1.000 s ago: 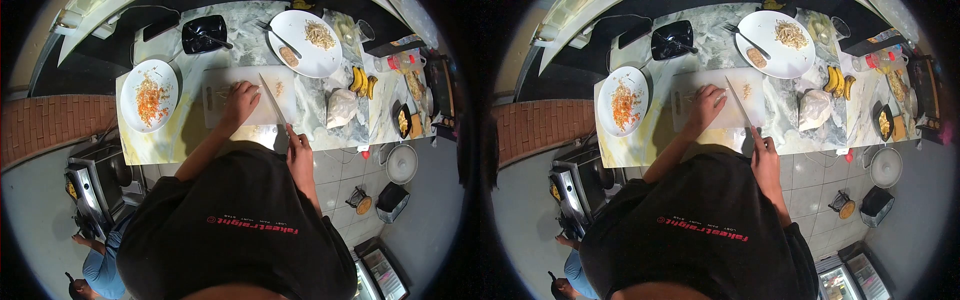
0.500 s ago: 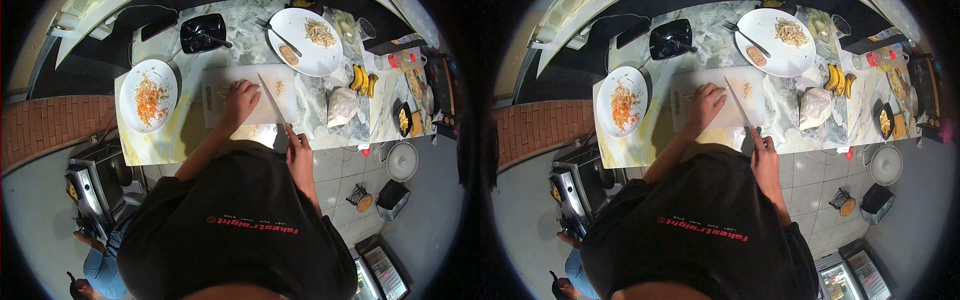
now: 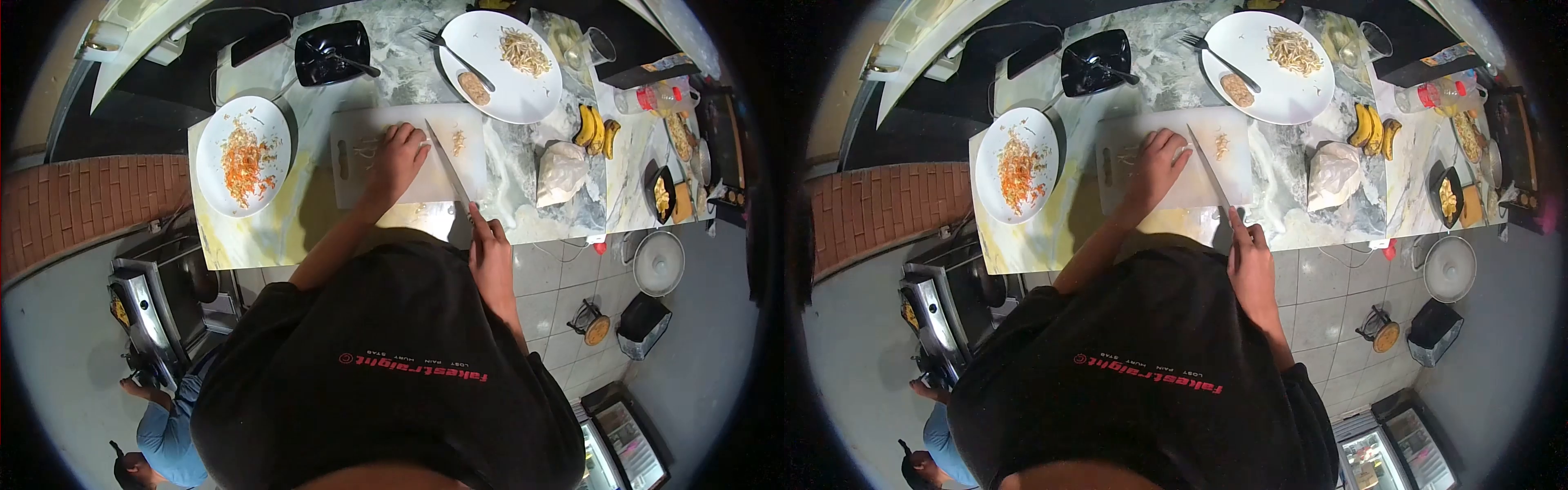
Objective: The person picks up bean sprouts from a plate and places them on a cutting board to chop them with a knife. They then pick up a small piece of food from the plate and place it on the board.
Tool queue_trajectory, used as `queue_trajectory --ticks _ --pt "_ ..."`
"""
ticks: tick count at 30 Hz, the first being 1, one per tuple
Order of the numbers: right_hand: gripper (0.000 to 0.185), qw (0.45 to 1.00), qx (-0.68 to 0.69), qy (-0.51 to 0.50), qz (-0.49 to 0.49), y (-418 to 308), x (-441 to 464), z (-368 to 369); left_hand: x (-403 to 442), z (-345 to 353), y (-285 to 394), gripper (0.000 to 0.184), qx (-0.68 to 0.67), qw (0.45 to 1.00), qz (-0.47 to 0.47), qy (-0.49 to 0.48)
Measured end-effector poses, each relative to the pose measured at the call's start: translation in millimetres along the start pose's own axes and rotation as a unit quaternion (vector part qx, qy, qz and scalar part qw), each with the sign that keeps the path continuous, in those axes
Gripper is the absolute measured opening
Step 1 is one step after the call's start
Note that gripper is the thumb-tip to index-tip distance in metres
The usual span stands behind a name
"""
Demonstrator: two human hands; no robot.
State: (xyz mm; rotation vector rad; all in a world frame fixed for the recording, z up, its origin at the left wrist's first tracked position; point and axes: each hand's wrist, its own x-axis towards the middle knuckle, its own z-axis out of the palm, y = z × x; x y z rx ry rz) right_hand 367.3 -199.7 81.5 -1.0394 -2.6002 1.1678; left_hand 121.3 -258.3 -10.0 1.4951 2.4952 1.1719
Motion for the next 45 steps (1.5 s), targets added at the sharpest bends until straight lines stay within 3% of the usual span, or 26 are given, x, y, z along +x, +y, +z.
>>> queue_trajectory --ticks 7,9,12,15,17,20,27,33,38,45 --pt "0.068 0.999 0.002 0.014 0.04 -0.3 -9.6 -11.6 3.9 11.5 -4.6 0.006 -0.014 1.0 0.009 0.011" --pt "0.061 0.998 0.036 0.044 0.024 -0.1 -9.6 -13.8 3.3 9.8 -7.3 0.005 -0.014 1.0 0.009 0.018" --pt "0.051 0.996 0.066 0.06 0.013 -0.9 -9.0 -18.1 2.2 4.0 -8.4 0.009 0.033 0.999 0.0 0.011" --pt "0.042 0.992 0.09 0.084 0.006 1.1 -12.6 -20.1 7.3 -12.1 6.9 0.016 0.013 0.997 0.012 0.073" --pt "0.041 0.991 0.107 0.076 0.033 1.5 -15.7 -22.8 10.7 -13.4 10.5 0.027 -0.069 0.992 -0.048 0.099" --pt "0.039 0.989 0.125 0.059 0.06 0.6 -19.1 -29.1 22.6 -13.7 20.6 0.036 -0.111 0.987 -0.046 0.109" --pt "0.04 0.984 0.141 0.064 0.088 0.9 -33.3 -39.3 42.7 9.4 37.4 0.041 -0.113 0.991 0.009 0.064" --pt "0.04 0.98 0.149 0.078 0.106 3.8 -44.3 -36.3 44.3 25.8 28.3 0.031 -0.08 0.994 0.024 0.063" --pt "0.04 0.979 0.153 0.079 0.107 7.1 -47.7 -33.3 41.5 28.7 24.4 0.023 -0.147 0.988 -0.021 0.04" --pt "0.04 0.977 0.15 0.079 0.132 8.1 -45.5 -35.8 40.8 36.5 4.6 0.009 -0.155 0.988 0.009 0.012"
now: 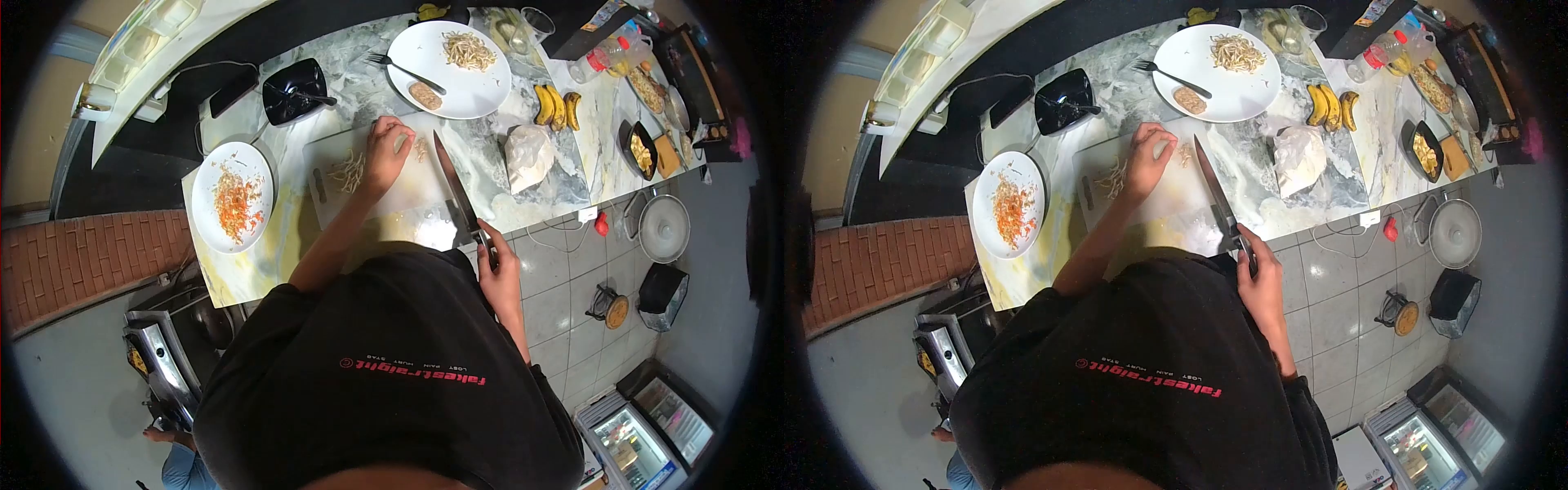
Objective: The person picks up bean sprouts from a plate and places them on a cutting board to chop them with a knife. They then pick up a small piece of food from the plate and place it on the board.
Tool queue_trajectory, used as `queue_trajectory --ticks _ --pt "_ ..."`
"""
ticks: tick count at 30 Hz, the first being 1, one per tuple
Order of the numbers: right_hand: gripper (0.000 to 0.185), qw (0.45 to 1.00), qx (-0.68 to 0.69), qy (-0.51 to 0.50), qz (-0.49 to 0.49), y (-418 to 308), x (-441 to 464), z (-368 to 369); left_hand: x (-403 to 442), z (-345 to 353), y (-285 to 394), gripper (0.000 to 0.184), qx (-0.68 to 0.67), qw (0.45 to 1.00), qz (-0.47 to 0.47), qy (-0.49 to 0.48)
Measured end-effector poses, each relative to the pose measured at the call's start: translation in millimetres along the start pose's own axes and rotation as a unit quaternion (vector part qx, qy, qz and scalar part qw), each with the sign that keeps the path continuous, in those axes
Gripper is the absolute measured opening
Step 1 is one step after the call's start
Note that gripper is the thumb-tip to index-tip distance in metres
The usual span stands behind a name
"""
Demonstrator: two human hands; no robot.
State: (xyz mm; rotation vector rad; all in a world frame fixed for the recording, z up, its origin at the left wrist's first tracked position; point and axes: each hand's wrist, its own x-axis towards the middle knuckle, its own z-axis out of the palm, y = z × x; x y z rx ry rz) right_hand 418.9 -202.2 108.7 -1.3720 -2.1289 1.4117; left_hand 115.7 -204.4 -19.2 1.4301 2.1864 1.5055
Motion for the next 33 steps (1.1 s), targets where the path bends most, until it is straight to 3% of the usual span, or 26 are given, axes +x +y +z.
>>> queue_trajectory --ticks 6,15,19,21,23,33 --pt "0.045 0.995 -0.01 0.043 -0.084 20.1 8.4 4.8 2.2 -5.0 1.8 0.018 0.04 0.998 0.027 -0.051" --pt "0.044 0.997 -0.007 0.046 -0.064 19.6 16.3 5.6 18.1 -19.6 16.9 0.013 0.009 0.999 0.027 -0.022" --pt "0.043 0.999 -0.014 0.026 -0.031 17.6 13.7 4.9 65.3 -33.7 24.2 0.017 -0.002 0.998 0.043 -0.035" --pt "0.039 0.994 0.087 0.061 0.013 22.1 10.4 10.0 93.3 -34.4 24.7 0.018 -0.003 0.998 0.059 -0.036" --pt "0.038 0.993 0.098 0.064 0.012 32.8 11.0 12.1 123.8 -33.4 20.3 0.017 -0.006 0.994 0.095 -0.047" --pt "0.031 0.983 0.158 0.08 0.049 24.4 36.8 0.3 248.3 34.6 -27.5 0.019 0.134 0.975 0.058 -0.17"
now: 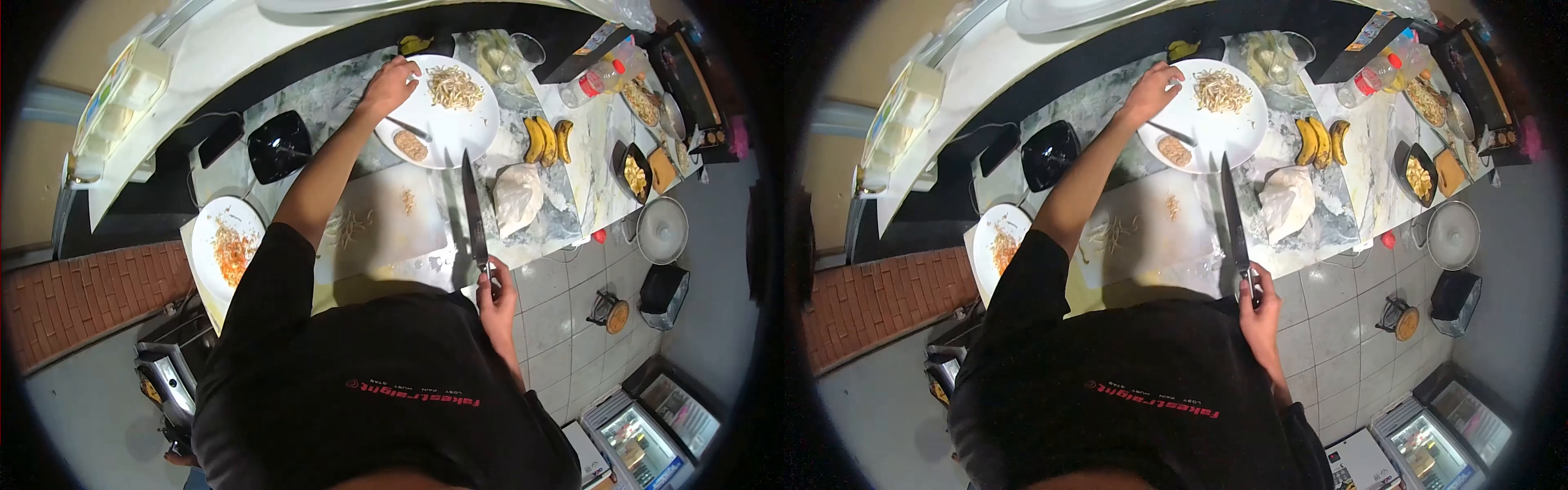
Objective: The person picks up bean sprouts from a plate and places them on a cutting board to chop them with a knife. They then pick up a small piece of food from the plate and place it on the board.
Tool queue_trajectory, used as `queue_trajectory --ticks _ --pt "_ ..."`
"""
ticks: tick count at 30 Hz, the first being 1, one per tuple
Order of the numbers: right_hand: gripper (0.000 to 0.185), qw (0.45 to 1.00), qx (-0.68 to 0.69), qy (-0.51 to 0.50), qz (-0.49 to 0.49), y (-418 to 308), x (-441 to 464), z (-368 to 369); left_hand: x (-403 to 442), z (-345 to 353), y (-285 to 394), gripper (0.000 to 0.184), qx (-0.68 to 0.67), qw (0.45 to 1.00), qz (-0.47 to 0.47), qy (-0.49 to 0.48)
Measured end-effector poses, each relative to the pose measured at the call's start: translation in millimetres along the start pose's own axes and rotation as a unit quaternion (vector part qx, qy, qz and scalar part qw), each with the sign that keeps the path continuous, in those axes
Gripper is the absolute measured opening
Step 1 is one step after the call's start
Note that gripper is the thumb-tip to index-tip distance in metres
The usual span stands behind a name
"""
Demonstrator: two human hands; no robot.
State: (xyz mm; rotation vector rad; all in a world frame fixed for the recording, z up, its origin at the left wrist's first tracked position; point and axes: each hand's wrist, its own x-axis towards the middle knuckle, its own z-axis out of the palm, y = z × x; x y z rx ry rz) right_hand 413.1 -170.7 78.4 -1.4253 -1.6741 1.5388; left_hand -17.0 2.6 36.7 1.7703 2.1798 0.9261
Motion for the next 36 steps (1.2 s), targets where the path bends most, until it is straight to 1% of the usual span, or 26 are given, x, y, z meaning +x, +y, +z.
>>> queue_trajectory --ticks 1,4,6,8,10,11,13,14,15,16,17,19,20,22,23,24,25,26,27,28,29,31,32,34,35,36 --pt "0.031 1.0 -0.009 -0.003 0.024 -5.8 3.1 -0.8 10.7 6.9 -2.8 0.019 0.002 1.0 0.015 -0.002" --pt "0.033 1.0 -0.007 -0.021 0.012 -6.3 17.8 -1.2 39.6 25.4 -10.6 0.019 0.012 0.999 0.04 -0.016" --pt "0.034 0.999 0.0 -0.023 0.036 -9.8 25.0 -2.4 48.3 34.2 -16.1 0.02 0.075 0.996 0.036 -0.042" --pt "0.034 0.999 -0.012 -0.03 0.015 -10.6 32.8 -5.5 52.5 39.3 -20.3 0.023 0.097 0.992 0.04 -0.062" --pt "0.034 0.999 -0.003 -0.038 0.03 -11.4 40.7 -8.4 53.5 44.5 -20.9 0.02 0.146 0.986 0.067 -0.045" --pt "0.035 0.998 0.005 -0.046 0.041 -11.6 44.4 -10.5 54.7 45.2 -21.7 0.02 0.145 0.986 0.065 -0.048" --pt "0.035 0.997 0.015 -0.051 0.047 -5.2 51.9 -12.9 56.1 46.2 -30.2 0.013 0.183 0.977 0.073 -0.079" --pt "0.036 0.997 0.025 -0.054 0.051 -2.5 55.5 -13.6 55.8 46.3 -34.0 0.013 0.185 0.977 0.068 -0.081" --pt "0.036 0.996 0.027 -0.066 0.061 -3.5 59.6 -15.6 55.4 51.5 -42.8 0.009 0.206 0.972 0.095 -0.061" --pt "0.036 0.995 0.028 -0.07 0.061 -2.7 63.2 -15.7 56.0 56.1 -52.8 0.011 0.227 0.965 0.123 -0.04" --pt "0.036 0.995 0.029 -0.075 0.058 -1.9 66.8 -15.8 57.4 58.7 -63.7 0.011 0.23 0.965 0.121 -0.04" --pt "0.036 0.995 0.031 -0.08 0.055 -1.0 72.7 -16.2 57.7 56.6 -74.1 0.011 0.264 0.942 0.205 -0.031" --pt "0.036 0.995 0.039 -0.077 0.044 -0.6 74.1 -16.4 55.3 57.1 -78.2 0.011 0.264 0.942 0.204 -0.033" --pt "0.036 0.995 0.049 -0.075 0.034 0.3 71.7 -17.9 48.3 36.9 -58.3 0.008 0.086 0.987 0.118 -0.066" --pt "0.036 0.995 0.056 -0.075 0.036 0.3 71.6 -18.5 43.9 28.3 -49.1 0.008 0.089 0.987 0.119 -0.065" --pt "0.036 0.994 0.063 -0.076 0.037 0.1 72.6 -18.6 39.7 23.2 -46.0 0.009 -0.023 0.994 0.046 -0.096" --pt "0.036 0.994 0.066 -0.078 0.034 -0.1 73.1 -18.4 35.4 17.7 -42.0 0.011 -0.135 0.983 -0.028 -0.124" --pt "0.035 0.994 0.07 -0.077 0.043 -0.1 72.7 -18.0 30.0 15.0 -40.1 0.011 -0.131 0.983 -0.028 -0.124" --pt "0.035 0.993 0.074 -0.077 0.052 0.7 71.1 -17.6 21.9 13.8 -38.3 0.013 -0.27 0.956 -0.055 -0.1" --pt "0.035 0.993 0.076 -0.08 0.05 1.8 70.4 -16.4 14.1 11.9 -36.9 0.015 -0.404 0.908 -0.08 -0.073" --pt "0.036 0.993 0.075 -0.086 0.041 2.7 70.7 -15.0 4.5 9.4 -35.6 0.015 -0.401 0.91 -0.081 -0.07" --pt "0.036 0.992 0.075 -0.094 0.027 4.1 70.9 -12.6 -18.3 -12.6 -3.3 0.02 -0.45 0.884 -0.124 -0.021" --pt "0.036 0.993 0.069 -0.1 0.015 4.7 71.2 -11.7 -30.0 -23.2 11.4 0.02 -0.449 0.885 -0.122 -0.018" --pt "0.036 0.992 0.062 -0.108 -0.003 -1.6 69.6 -7.6 -55.0 -47.3 38.7 0.025 -0.561 0.805 -0.191 -0.004" --pt "0.036 0.992 0.067 -0.102 -0.009 -8.6 67.7 -4.3 -67.3 -58.3 50.1 0.026 -0.599 0.78 -0.182 0.002" --pt "0.036 0.993 0.071 -0.097 -0.015 -13.6 66.5 -1.9 -76.9 -65.6 54.0 0.026 -0.6 0.78 -0.178 0.01"
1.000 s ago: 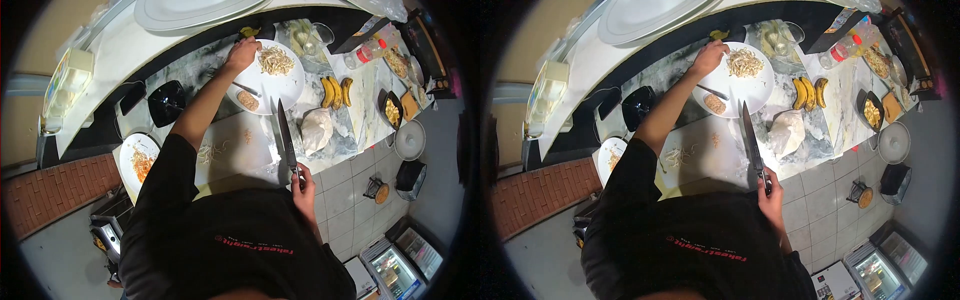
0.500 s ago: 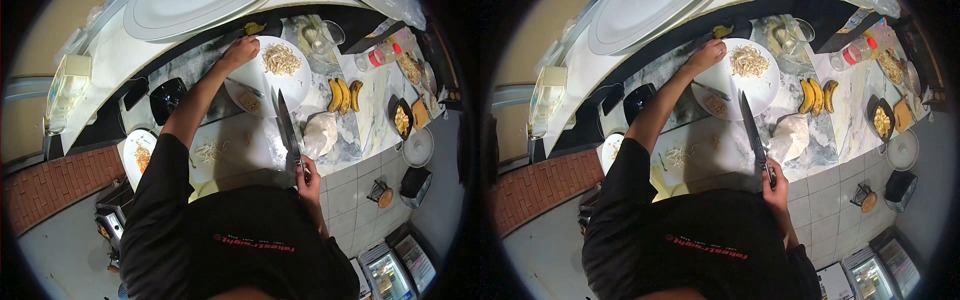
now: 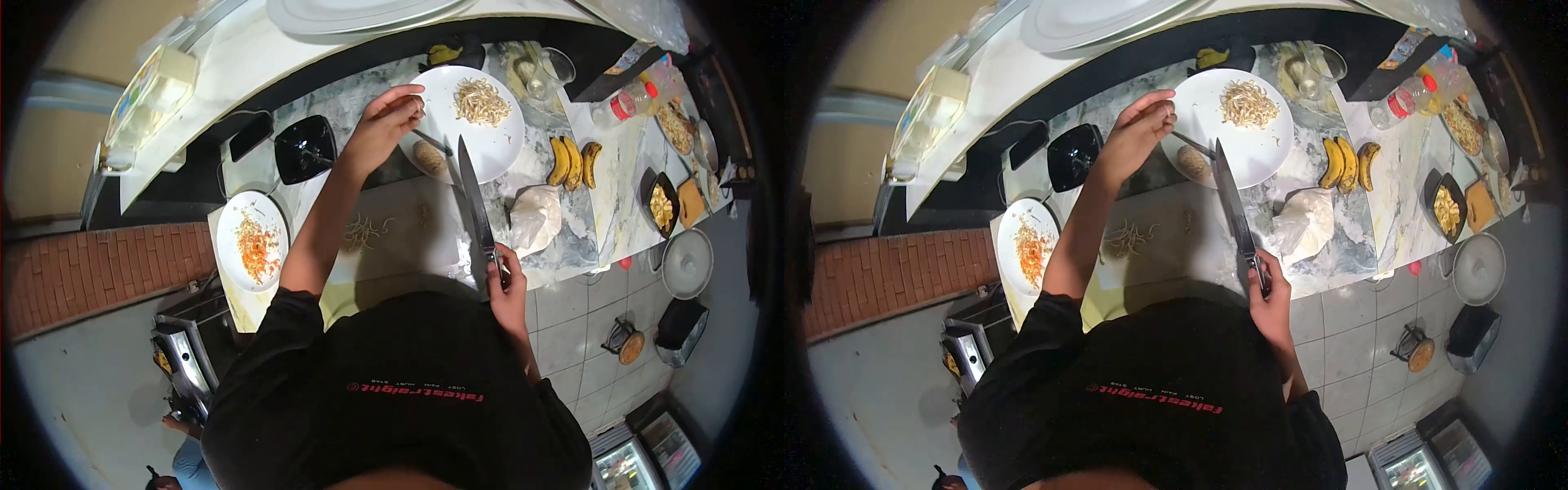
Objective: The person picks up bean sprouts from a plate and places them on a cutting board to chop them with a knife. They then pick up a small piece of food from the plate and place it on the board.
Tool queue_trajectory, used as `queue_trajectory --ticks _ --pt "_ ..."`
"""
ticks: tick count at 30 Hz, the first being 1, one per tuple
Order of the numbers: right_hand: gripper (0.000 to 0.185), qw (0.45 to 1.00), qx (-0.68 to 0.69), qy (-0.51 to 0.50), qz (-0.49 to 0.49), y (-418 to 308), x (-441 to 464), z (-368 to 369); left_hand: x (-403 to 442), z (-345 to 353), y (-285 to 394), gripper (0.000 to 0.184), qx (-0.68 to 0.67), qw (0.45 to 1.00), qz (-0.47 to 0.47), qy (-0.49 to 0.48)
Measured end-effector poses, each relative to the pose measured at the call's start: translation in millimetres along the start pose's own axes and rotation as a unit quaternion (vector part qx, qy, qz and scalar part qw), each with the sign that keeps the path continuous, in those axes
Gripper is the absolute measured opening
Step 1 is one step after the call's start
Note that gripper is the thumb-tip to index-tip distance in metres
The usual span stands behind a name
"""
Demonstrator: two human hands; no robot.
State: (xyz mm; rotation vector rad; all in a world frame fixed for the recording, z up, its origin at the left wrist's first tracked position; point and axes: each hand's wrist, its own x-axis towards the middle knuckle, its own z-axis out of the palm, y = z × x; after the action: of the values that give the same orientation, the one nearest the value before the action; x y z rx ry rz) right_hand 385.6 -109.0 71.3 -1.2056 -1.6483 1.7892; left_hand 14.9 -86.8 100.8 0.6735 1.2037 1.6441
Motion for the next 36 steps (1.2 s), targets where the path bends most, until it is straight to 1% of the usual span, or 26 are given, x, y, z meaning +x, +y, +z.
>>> queue_trajectory --ticks 2,3,4,6,8,12,14,16,18,20,22,24,25,26,30,32,36 --pt "0.036 1.0 -0.019 -0.009 -0.02 3.9 -1.0 4.6 -23.6 -2.6 6.1 0.023 -0.179 0.981 0.008 -0.077" --pt "0.035 0.999 -0.034 -0.012 -0.035 4.8 -3.0 7.2 -36.1 1.9 12.8 0.021 -0.22 0.971 0.02 -0.094" --pt "0.035 0.998 -0.038 -0.014 -0.038 4.3 -6.2 9.4 -45.1 1.8 12.8 0.021 -0.222 0.97 0.025 -0.092" --pt "0.036 0.997 -0.06 -0.023 -0.04 0.8 -13.2 16.5 -59.8 1.2 13.5 0.018 -0.273 0.957 0.021 -0.095" --pt "0.036 0.997 -0.062 -0.025 -0.033 -3.1 -23.7 26.4 -77.0 0.1 14.9 0.016 -0.281 0.956 0.018 -0.084" --pt "0.036 0.999 -0.044 -0.015 -0.012 5.7 -44.0 51.4 -109.8 -10.9 17.6 0.017 -0.268 0.959 0.024 -0.094" --pt "0.036 1.0 -0.031 -0.004 0.002 4.8 -60.0 66.5 -131.2 -17.4 24.1 0.016 -0.216 0.976 0.011 -0.04" --pt "0.036 1.0 -0.016 0.008 0.014 6.5 -73.7 82.6 -146.0 -28.4 29.8 0.016 -0.204 0.977 0.012 -0.056" --pt "0.035 1.0 -0.003 0.011 0.027 13.3 -87.0 95.3 -158.7 -38.8 29.4 0.016 -0.171 0.984 0.006 -0.042" --pt "0.034 0.999 -0.008 0.012 0.036 17.4 -101.8 105.5 -168.7 -47.0 27.1 0.016 -0.194 0.98 0.009 -0.044" --pt "0.034 0.999 0.03 0.008 0.035 18.6 -111.4 114.5 -180.6 -51.4 25.2 0.016 -0.209 0.977 0.015 -0.049" --pt "0.034 0.999 0.022 0.013 0.027 21.7 -114.6 120.7 -187.0 -56.2 20.6 0.017 -0.228 0.973 -0.016 -0.021" --pt "0.034 0.999 0.019 0.011 0.032 21.7 -114.8 122.2 -188.7 -59.9 17.6 0.019 -0.238 0.97 -0.009 -0.045" --pt "0.035 0.999 0.016 0.008 0.037 21.1 -113.6 122.3 -189.6 -61.4 14.1 0.019 -0.237 0.97 -0.006 -0.047" --pt "0.034 0.999 0.017 -0.002 0.035 18.8 -97.4 118.5 -191.3 -56.9 11.2 0.022 -0.235 0.972 -0.015 -0.025" --pt "0.034 1.0 0.012 -0.013 0.009 25.1 -88.3 111.4 -192.6 -53.9 10.6 0.023 -0.227 0.974 -0.02 -0.014" --pt "0.035 0.999 0.024 -0.015 0.026 20.5 -82.4 91.6 -192.2 -38.0 4.9 0.023 -0.188 0.982 -0.005 0.015"
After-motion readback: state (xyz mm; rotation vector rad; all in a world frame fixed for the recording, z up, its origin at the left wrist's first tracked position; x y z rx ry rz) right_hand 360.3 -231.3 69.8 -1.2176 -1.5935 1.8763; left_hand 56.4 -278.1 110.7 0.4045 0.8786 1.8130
